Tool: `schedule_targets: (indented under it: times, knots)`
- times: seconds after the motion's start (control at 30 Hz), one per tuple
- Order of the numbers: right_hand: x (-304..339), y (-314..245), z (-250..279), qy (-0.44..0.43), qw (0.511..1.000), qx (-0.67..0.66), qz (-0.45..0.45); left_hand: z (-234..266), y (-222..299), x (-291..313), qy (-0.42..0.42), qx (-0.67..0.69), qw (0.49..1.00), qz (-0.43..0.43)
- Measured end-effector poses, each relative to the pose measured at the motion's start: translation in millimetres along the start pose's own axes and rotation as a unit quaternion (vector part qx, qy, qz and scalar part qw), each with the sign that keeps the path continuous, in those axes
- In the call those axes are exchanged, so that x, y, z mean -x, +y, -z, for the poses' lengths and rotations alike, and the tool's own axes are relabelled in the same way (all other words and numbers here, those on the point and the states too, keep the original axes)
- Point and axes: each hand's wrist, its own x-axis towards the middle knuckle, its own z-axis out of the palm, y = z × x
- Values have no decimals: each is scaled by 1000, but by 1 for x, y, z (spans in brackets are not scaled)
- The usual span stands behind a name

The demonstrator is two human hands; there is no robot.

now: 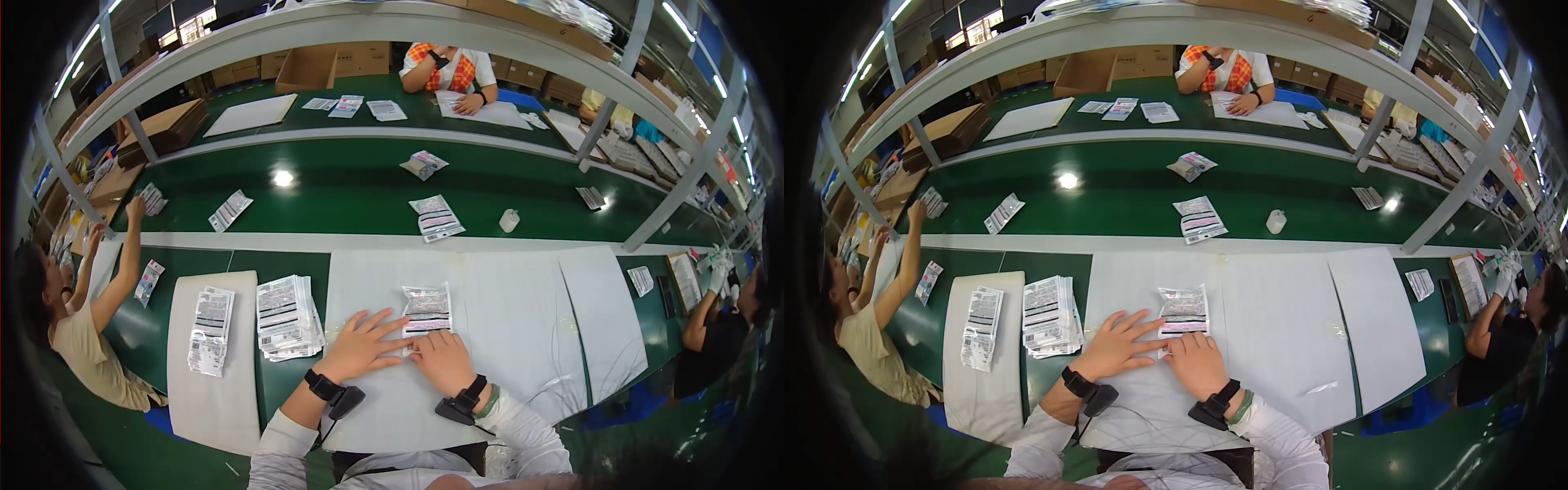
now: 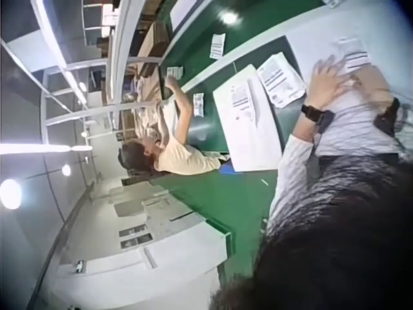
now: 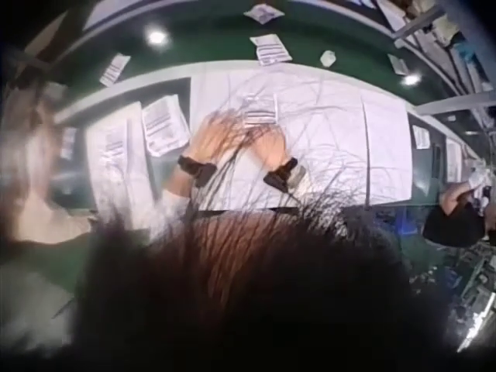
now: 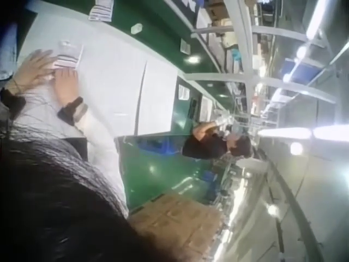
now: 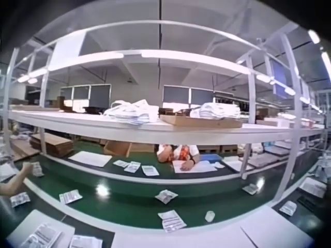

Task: The person picks up a white charger and places it inside a plastic pouch, then peels the adhesive strip to seal the pouch. Finally, they place the sealed pouch onto a stack of other pouches.

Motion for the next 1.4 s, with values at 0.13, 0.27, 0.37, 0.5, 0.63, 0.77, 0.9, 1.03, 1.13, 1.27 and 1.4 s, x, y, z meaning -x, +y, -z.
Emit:
schedule_targets:
  times: [0.13, 0.27, 0.37, 0.5, 0.63, 0.77, 0.9, 1.03, 1.13, 1.27, 1.4]
  knots:
    - [-2, 6, -9, 14, 999, -34, 27, 2, -2, -1, -8, -3, 1000, 0]
    - [-3, 3, -3, 8, 998, -40, 38, 3, 0, 0, -20, 3, 1000, 13]
    - [11, 10, 7, -17, 998, -51, 35, 3, 1, -1, -23, 21, 999, 20]
    - [72, 41, 45, -42, 993, -97, -60, -1, -3, 5, -8, 31, 999, 24]
    - [179, 68, 119, -80, 969, 93, -216, 5, -4, 0, -12, 34, 999, 6]
    - [183, 58, 151, 23, 872, 391, -293, 9, -4, 2, -16, 58, 998, 12]
    - [114, 69, 134, -2, 963, 188, -192, 8, -3, 0, -19, 76, 996, 46]
    - [7, 46, 81, -48, 988, -144, -2, 4, -1, 0, -8, 58, 998, 35]
    - [-23, 61, 55, -93, 985, -142, 18, 6, -3, 1, -25, 64, 997, 28]
    - [-21, 85, 40, -150, 984, -95, 15, 4, -2, 1, -31, 69, 996, 40]
    - [-5, 99, 44, -134, 984, -119, 10, 6, -5, -2, -23, 96, 994, 51]
